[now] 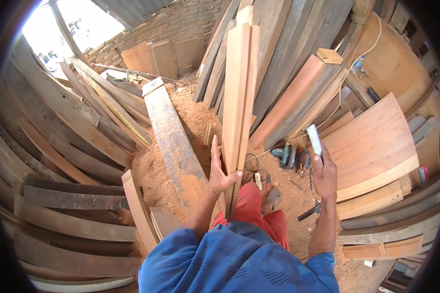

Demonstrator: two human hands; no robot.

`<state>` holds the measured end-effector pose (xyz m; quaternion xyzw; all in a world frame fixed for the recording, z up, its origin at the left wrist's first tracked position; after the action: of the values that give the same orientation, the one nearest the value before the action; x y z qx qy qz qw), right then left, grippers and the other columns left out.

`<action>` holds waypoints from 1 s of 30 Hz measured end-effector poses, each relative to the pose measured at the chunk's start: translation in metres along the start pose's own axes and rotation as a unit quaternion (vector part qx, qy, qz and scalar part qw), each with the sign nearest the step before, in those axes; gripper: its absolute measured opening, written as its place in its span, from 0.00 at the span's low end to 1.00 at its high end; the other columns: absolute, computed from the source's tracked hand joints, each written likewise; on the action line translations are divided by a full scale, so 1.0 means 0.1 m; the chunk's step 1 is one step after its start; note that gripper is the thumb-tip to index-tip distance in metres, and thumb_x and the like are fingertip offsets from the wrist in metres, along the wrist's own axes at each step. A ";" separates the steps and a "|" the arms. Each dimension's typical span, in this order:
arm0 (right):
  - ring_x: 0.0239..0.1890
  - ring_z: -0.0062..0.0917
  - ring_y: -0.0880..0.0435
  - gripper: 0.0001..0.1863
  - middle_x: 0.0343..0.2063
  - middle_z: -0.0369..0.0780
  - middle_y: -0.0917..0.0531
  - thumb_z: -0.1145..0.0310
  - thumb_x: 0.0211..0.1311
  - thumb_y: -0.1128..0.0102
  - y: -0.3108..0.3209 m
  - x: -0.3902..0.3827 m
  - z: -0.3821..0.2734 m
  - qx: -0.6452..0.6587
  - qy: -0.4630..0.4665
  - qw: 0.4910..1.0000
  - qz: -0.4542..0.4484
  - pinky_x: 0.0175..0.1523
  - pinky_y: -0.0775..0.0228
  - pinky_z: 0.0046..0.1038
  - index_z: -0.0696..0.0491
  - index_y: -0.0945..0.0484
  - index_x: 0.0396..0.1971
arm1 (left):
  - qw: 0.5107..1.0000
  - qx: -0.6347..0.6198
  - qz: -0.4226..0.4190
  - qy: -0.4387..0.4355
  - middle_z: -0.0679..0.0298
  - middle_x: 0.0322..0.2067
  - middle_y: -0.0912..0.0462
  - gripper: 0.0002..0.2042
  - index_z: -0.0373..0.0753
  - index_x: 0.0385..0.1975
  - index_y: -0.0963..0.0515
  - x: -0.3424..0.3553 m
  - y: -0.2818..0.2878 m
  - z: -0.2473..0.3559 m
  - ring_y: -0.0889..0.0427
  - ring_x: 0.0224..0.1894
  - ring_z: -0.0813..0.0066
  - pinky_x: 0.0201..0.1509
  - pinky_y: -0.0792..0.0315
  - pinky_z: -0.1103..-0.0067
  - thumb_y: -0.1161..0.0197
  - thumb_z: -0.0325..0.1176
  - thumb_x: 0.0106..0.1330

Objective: The person uses a handheld router to shape the edges of wooden planks in a workshop. They pick up planks, position them on a workbench, and guide the router along the edges to create a profile. The person also uses a hand saw to trim the ends of the planks and a metal ruler to check the alignment of the cuts.

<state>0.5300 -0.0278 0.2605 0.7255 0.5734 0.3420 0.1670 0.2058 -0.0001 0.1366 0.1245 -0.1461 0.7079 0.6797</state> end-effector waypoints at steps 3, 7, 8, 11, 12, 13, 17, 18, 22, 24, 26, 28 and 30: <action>0.47 0.40 0.18 0.26 0.48 0.52 0.19 0.60 0.76 0.50 0.13 -0.05 -0.68 -0.038 0.067 0.997 -0.008 0.54 0.29 0.35 0.55 0.32 0.69 | 0.995 0.074 -0.001 -0.065 0.41 0.65 0.40 0.64 0.25 0.75 0.62 -0.14 -0.13 0.32 0.38 0.70 0.52 0.73 0.43 0.61 0.23 0.48 0.45; 0.30 0.44 0.18 0.26 0.30 0.48 0.18 0.63 0.71 0.44 0.32 -0.15 -1.36 -0.190 0.153 0.970 0.010 0.38 0.26 0.40 0.49 0.28 0.67 | 0.985 0.139 0.008 -0.105 0.42 0.64 0.40 0.63 0.23 0.74 0.60 -0.35 -0.16 0.55 0.38 0.68 0.49 0.73 0.44 0.60 0.24 0.48 0.46; 0.31 0.45 0.18 0.26 0.29 0.47 0.19 0.62 0.70 0.43 0.37 -0.18 -1.44 -0.217 0.139 0.966 -0.004 0.37 0.26 0.41 0.48 0.27 0.67 | 0.985 0.128 0.009 -0.111 0.42 0.63 0.40 0.62 0.22 0.74 0.59 -0.39 -0.16 0.58 0.39 0.68 0.49 0.73 0.44 0.59 0.24 0.47 0.45; 0.25 0.41 0.21 0.25 0.24 0.42 0.23 0.60 0.69 0.41 0.41 -0.27 -1.74 -0.355 0.175 0.918 -0.012 0.32 0.28 0.41 0.43 0.25 0.65 | 0.981 0.154 0.041 -0.108 0.41 0.58 0.35 0.60 0.23 0.73 0.54 -0.42 -0.11 0.62 0.34 0.61 0.45 0.67 0.38 0.58 0.24 0.40 0.41; 0.24 0.40 0.21 0.24 0.24 0.41 0.24 0.60 0.68 0.41 0.40 -0.29 -1.82 -0.391 0.190 0.901 -0.022 0.31 0.28 0.40 0.42 0.24 0.64 | 0.980 0.157 0.043 -0.115 0.41 0.58 0.35 0.60 0.23 0.73 0.54 -0.42 -0.10 0.63 0.34 0.61 0.45 0.67 0.39 0.58 0.24 0.39 0.41; 0.23 0.40 0.22 0.24 0.24 0.41 0.24 0.60 0.68 0.41 0.38 -0.30 -1.89 -0.397 0.206 0.894 -0.024 0.31 0.29 0.40 0.42 0.23 0.63 | 0.980 0.159 0.046 -0.110 0.41 0.58 0.35 0.59 0.23 0.73 0.54 -0.41 -0.09 0.61 0.34 0.61 0.45 0.67 0.39 0.58 0.24 0.39 0.40; 0.23 0.39 0.22 0.22 0.24 0.40 0.24 0.61 0.66 0.40 0.26 -0.27 -2.08 -0.435 0.239 0.867 -0.047 0.29 0.31 0.40 0.43 0.22 0.60 | 0.988 0.122 0.028 -0.090 0.41 0.59 0.35 0.60 0.24 0.73 0.55 -0.34 -0.08 0.48 0.34 0.62 0.46 0.68 0.40 0.58 0.23 0.39 0.41; 0.23 0.39 0.21 0.22 0.24 0.40 0.24 0.62 0.66 0.40 0.22 -0.26 -2.09 -0.450 0.240 0.858 -0.056 0.30 0.31 0.40 0.43 0.21 0.59 | 0.989 0.117 0.021 -0.085 0.41 0.59 0.35 0.60 0.24 0.74 0.55 -0.32 -0.09 0.44 0.34 0.62 0.46 0.68 0.40 0.59 0.23 0.39 0.41; 0.26 0.38 0.20 0.21 0.25 0.40 0.23 0.63 0.66 0.40 0.11 -0.19 -2.17 -0.449 0.260 0.852 -0.067 0.30 0.30 0.40 0.44 0.22 0.60 | 0.991 0.108 0.003 -0.079 0.41 0.60 0.36 0.61 0.24 0.74 0.57 -0.26 -0.08 0.33 0.34 0.62 0.48 0.70 0.41 0.59 0.23 0.39 0.43; 0.27 0.38 0.19 0.21 0.25 0.39 0.23 0.63 0.67 0.41 0.06 -0.16 -2.19 -0.443 0.260 0.855 -0.073 0.31 0.30 0.40 0.44 0.22 0.60 | 0.991 0.107 0.004 -0.082 0.42 0.60 0.36 0.61 0.24 0.74 0.58 -0.25 -0.06 0.32 0.34 0.63 0.49 0.70 0.41 0.60 0.23 0.40 0.43; 0.29 0.38 0.18 0.20 0.26 0.39 0.22 0.63 0.67 0.41 0.00 -0.15 -2.20 -0.444 0.262 0.853 -0.082 0.32 0.29 0.40 0.44 0.22 0.59 | 0.990 0.106 0.007 -0.087 0.42 0.60 0.36 0.61 0.23 0.74 0.59 -0.24 -0.04 0.32 0.34 0.63 0.50 0.70 0.41 0.60 0.24 0.40 0.43; 0.30 0.38 0.17 0.20 0.26 0.39 0.21 0.62 0.68 0.42 -0.06 -0.13 -2.22 -0.439 0.267 0.853 -0.087 0.33 0.28 0.40 0.44 0.23 0.59 | 0.992 0.100 0.008 -0.075 0.42 0.60 0.37 0.61 0.23 0.74 0.59 -0.24 -0.01 0.31 0.34 0.63 0.50 0.69 0.40 0.61 0.24 0.40 0.44; 0.31 0.37 0.17 0.20 0.27 0.39 0.20 0.61 0.69 0.42 -0.11 -0.11 -2.23 -0.438 0.264 0.854 -0.092 0.34 0.28 0.40 0.44 0.23 0.59 | 0.993 0.099 0.009 -0.069 0.42 0.60 0.37 0.61 0.23 0.74 0.59 -0.25 0.00 0.30 0.34 0.63 0.51 0.69 0.40 0.61 0.24 0.40 0.44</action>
<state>0.3671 -0.0685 0.4087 0.4031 0.4512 0.7197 0.3405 0.2063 -0.0346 0.1554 0.2388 -0.1226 0.7144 0.6462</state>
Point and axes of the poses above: each hand's wrist, its own x-axis towards the middle knuckle, its own y-axis out of the back of the hand, z = x × y, the point moved 9 cm from there along x, towards the middle knuckle
